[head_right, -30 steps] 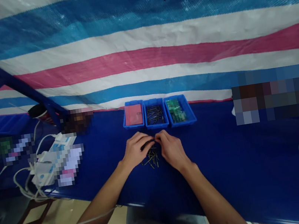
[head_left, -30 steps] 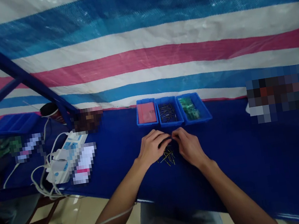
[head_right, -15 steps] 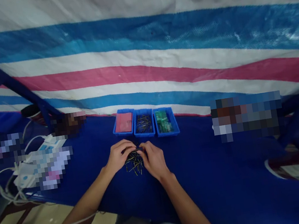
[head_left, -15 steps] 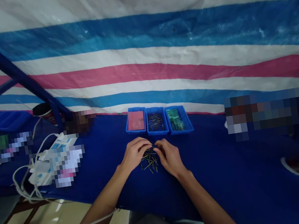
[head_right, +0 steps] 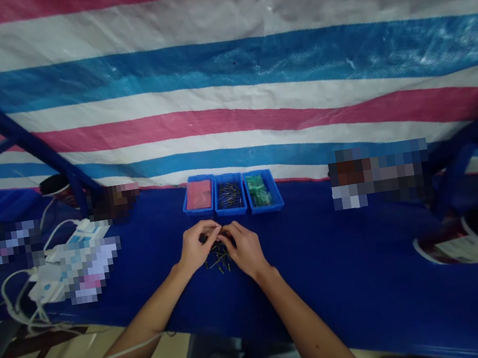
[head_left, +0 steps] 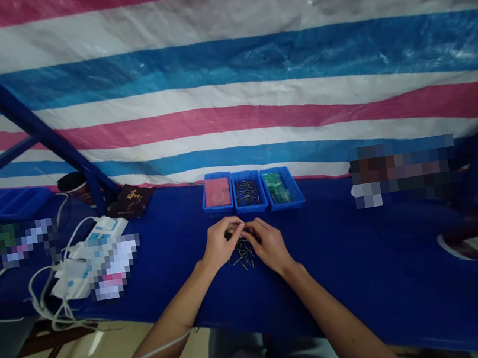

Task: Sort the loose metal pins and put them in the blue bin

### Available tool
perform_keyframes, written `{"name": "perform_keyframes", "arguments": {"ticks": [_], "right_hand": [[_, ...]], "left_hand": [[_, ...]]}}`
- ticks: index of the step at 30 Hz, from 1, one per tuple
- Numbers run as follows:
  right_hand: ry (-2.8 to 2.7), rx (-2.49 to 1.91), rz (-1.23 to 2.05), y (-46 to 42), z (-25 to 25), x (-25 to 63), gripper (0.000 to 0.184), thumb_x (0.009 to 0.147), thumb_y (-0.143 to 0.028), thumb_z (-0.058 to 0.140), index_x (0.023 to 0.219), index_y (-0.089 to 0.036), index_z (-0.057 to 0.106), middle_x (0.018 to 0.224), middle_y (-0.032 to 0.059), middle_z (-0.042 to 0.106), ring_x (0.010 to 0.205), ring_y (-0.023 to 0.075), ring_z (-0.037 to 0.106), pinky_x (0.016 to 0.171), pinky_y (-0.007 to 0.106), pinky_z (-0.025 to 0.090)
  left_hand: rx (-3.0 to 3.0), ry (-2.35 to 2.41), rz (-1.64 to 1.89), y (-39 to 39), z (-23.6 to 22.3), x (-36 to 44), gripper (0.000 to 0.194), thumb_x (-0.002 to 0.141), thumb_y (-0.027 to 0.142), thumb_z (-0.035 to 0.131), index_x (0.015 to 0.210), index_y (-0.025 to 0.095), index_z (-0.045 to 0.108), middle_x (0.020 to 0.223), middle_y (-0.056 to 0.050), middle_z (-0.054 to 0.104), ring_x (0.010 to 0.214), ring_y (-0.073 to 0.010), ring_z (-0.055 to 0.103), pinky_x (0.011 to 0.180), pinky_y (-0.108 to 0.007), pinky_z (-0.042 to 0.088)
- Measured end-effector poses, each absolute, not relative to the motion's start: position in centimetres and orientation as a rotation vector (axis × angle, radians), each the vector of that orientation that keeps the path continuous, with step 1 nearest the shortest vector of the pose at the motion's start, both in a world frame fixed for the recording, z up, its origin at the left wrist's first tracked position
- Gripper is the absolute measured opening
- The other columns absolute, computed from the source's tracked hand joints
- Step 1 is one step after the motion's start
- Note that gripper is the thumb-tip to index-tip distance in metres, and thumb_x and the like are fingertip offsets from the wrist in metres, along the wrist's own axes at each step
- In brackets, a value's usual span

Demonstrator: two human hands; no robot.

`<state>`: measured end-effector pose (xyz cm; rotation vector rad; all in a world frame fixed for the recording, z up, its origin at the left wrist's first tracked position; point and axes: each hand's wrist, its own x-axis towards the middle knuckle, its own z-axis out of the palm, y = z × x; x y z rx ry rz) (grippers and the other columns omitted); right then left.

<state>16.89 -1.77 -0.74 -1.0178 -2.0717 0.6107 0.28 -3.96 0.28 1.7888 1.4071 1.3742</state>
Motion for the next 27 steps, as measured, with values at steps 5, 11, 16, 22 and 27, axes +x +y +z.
{"name": "perform_keyframes", "arguments": {"ticks": [5, 11, 16, 22, 27], "right_hand": [[-2.02, -0.978, 0.656, -1.8, -1.0, 17.1, 0.015, 0.099, -0.03, 0.053, 0.098, -0.021, 0.065, 0.086, 0.0033, 0.061, 0.075, 0.016, 0.06, 0.068, 0.027, 0.046], [-1.956, -0.905, 0.696, -1.8, -0.9, 17.1, 0.018, 0.1, -0.029, 0.052, 0.1, -0.021, 0.068, 0.091, 0.0054, 0.065, 0.08, 0.0168, 0.063, 0.073, 0.029, 0.05], [-1.928, -0.903, 0.685, -1.7, -0.8, 17.0, 0.018, 0.099, -0.028, 0.052, 0.099, -0.022, 0.069, 0.092, 0.0061, 0.066, 0.081, 0.0173, 0.064, 0.074, 0.03, 0.051], [-1.918, -0.927, 0.666, -1.6, -0.8, 17.3, 0.021, 0.099, -0.031, 0.051, 0.103, -0.023, 0.07, 0.093, 0.0068, 0.066, 0.081, 0.0179, 0.064, 0.074, 0.031, 0.053], [-1.932, -0.929, 0.665, -1.5, -0.5, 17.6, 0.02, 0.099, -0.027, 0.051, 0.106, -0.024, 0.07, 0.097, 0.0066, 0.066, 0.087, 0.0182, 0.065, 0.079, 0.031, 0.053]], "left_hand": [[1.705, 1.264, 1.367, -4.1, 0.3, 0.6, 0.016, 0.093, 0.031, 0.063, 0.094, 0.015, 0.063, 0.091, -0.006, 0.069, 0.072, -0.0129, 0.07, 0.068, -0.023, 0.058], [1.768, 1.178, 1.381, -3.9, 0.5, 0.2, 0.018, 0.092, 0.032, 0.064, 0.089, 0.014, 0.065, 0.094, -0.007, 0.067, 0.072, -0.0117, 0.065, 0.066, -0.023, 0.056], [1.92, 1.29, 1.298, -3.7, 0.8, -0.5, 0.018, 0.095, 0.031, 0.06, 0.091, 0.015, 0.068, 0.091, -0.007, 0.068, 0.074, -0.0125, 0.062, 0.066, -0.023, 0.05], [2.001, 1.352, 1.157, -3.4, 0.4, -0.9, 0.022, 0.097, 0.032, 0.056, 0.093, 0.015, 0.069, 0.083, -0.004, 0.067, 0.066, -0.0119, 0.059, 0.061, -0.022, 0.045], [2.051, 1.358, 1.095, -3.5, 0.7, -0.7, 0.023, 0.099, 0.03, 0.051, 0.092, 0.016, 0.068, 0.082, -0.004, 0.066, 0.068, -0.0128, 0.059, 0.065, -0.023, 0.044]]}}
